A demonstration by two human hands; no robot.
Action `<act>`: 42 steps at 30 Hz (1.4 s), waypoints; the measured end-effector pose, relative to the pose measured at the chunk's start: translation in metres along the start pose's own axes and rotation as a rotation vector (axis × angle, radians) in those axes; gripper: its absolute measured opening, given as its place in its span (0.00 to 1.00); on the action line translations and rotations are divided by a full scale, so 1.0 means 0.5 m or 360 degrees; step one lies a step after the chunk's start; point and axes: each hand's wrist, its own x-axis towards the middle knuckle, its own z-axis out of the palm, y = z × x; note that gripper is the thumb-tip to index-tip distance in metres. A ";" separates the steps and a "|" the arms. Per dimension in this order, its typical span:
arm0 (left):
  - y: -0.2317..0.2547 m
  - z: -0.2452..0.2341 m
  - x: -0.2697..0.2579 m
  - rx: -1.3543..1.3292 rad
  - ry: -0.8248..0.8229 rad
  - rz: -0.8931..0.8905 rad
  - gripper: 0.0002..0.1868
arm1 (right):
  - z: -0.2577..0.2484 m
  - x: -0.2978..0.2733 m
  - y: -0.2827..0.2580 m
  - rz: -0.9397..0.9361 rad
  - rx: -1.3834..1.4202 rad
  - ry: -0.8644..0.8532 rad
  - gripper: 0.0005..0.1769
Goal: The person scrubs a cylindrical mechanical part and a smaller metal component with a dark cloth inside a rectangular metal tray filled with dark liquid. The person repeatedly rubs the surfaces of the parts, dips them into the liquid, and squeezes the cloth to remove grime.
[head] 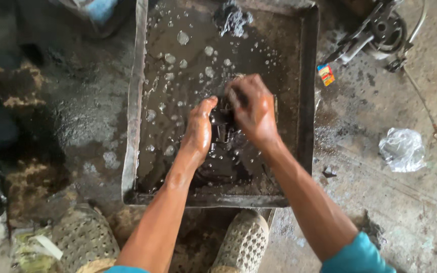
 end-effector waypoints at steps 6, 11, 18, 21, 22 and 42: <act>0.015 -0.005 -0.045 -0.0094 -0.0194 -0.0321 0.38 | 0.023 0.004 0.091 0.0137 -0.0203 0.0365 0.06; -0.057 -0.014 -0.028 -0.0255 -0.0283 -0.0520 0.36 | 0.039 -0.019 0.167 0.1095 0.0997 0.0565 0.08; 0.003 -0.026 -0.082 -0.0088 -0.0650 -0.0661 0.37 | -0.072 0.022 0.193 0.1194 0.2098 0.0654 0.06; 0.013 -0.016 -0.064 -0.0060 -0.0611 -0.0432 0.37 | -0.078 0.023 0.237 0.1290 0.2291 0.0811 0.05; 0.016 -0.018 -0.058 -0.0111 -0.0529 -0.0380 0.36 | -0.072 0.009 0.242 0.1275 0.2267 0.0802 0.06; 0.029 -0.055 0.014 0.0227 -0.0399 0.0378 0.35 | -0.042 -0.082 0.100 0.1060 0.0115 -0.0410 0.28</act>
